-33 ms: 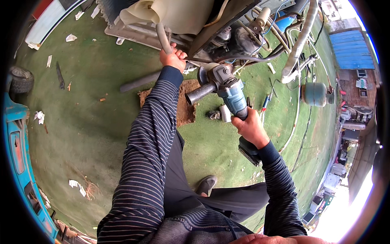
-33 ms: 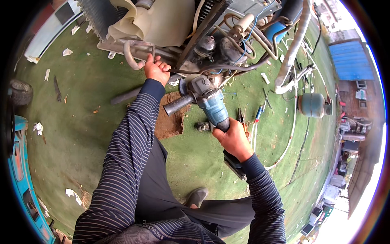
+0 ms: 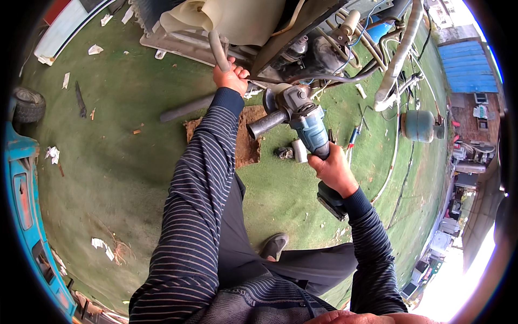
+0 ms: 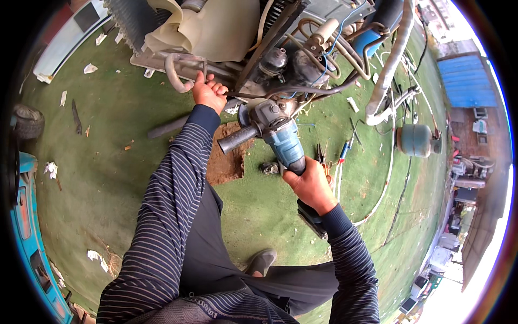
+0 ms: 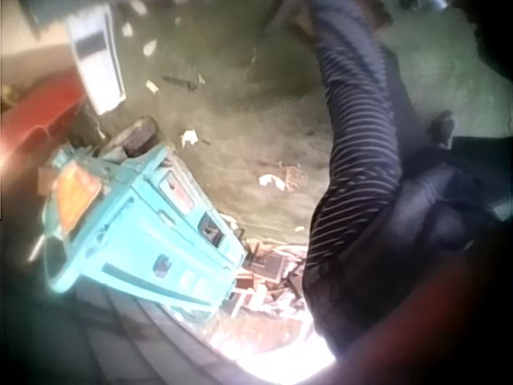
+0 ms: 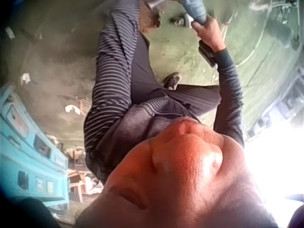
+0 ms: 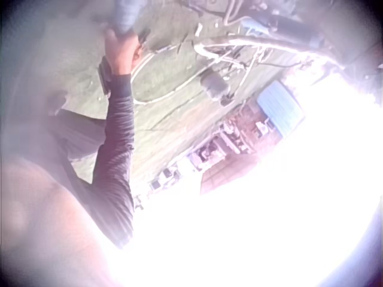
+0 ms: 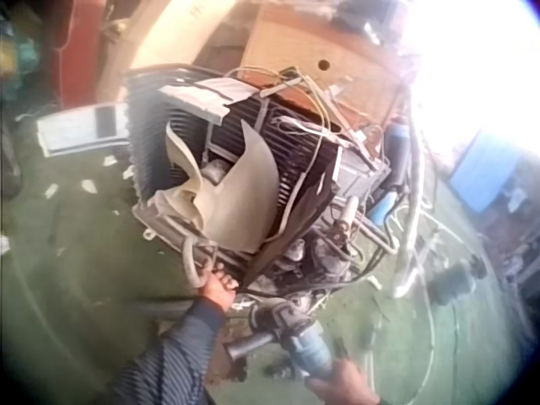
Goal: The person uses an angle grinder to cut a metal pipe attached to a large appliance. They then use pliers to pull out a copper tube and a screwdriver to manipulate wires and components within the unit.
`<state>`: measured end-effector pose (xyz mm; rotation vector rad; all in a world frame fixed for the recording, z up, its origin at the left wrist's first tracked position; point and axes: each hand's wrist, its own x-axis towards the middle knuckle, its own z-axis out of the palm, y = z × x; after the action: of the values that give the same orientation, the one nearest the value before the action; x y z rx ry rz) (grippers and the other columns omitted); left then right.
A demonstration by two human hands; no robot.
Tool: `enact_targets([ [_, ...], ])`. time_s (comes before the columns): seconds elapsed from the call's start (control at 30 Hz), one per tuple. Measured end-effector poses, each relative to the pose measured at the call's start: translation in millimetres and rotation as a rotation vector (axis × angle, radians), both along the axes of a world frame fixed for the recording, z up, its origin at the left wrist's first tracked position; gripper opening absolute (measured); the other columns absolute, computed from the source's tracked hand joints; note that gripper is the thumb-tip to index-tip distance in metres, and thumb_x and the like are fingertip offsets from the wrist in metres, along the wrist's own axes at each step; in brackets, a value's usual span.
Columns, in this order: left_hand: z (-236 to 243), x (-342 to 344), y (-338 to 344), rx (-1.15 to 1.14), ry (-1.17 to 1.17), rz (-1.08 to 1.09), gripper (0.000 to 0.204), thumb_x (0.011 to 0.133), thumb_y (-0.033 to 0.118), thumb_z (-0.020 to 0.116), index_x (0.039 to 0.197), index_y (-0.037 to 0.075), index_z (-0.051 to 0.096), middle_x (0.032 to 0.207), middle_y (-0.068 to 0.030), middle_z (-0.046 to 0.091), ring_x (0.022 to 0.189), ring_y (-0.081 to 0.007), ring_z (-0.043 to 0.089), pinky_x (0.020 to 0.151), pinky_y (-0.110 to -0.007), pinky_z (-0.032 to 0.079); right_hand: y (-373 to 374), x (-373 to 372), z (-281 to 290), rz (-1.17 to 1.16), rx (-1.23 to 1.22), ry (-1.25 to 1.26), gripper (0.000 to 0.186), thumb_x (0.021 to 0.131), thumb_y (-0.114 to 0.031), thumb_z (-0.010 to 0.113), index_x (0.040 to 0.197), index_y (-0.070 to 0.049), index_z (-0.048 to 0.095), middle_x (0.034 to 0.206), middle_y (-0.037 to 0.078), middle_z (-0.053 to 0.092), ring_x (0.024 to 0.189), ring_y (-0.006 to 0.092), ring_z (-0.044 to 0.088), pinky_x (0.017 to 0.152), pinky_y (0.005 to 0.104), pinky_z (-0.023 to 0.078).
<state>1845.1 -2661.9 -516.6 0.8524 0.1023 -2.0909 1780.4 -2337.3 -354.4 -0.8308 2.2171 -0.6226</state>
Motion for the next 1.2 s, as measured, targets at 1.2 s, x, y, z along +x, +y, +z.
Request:
enact_targets([
  [1.2,0.4,2.7,-1.5,-0.018,0.013,-0.009,0.047,0.105,0.053,0.052,0.086,0.01,0.048,0.063,0.0049,0.019,0.05,-0.0115,0.02,0.047,-0.028,0.024,5.3,-11.5,-6.7,0.024,0.022,0.025,0.039,0.08,-0.026,0.073,0.097,0.008,0.066,0.072,0.014,0.065,0.067,0.0212,0.063,0.07,0.0389,0.054],
])
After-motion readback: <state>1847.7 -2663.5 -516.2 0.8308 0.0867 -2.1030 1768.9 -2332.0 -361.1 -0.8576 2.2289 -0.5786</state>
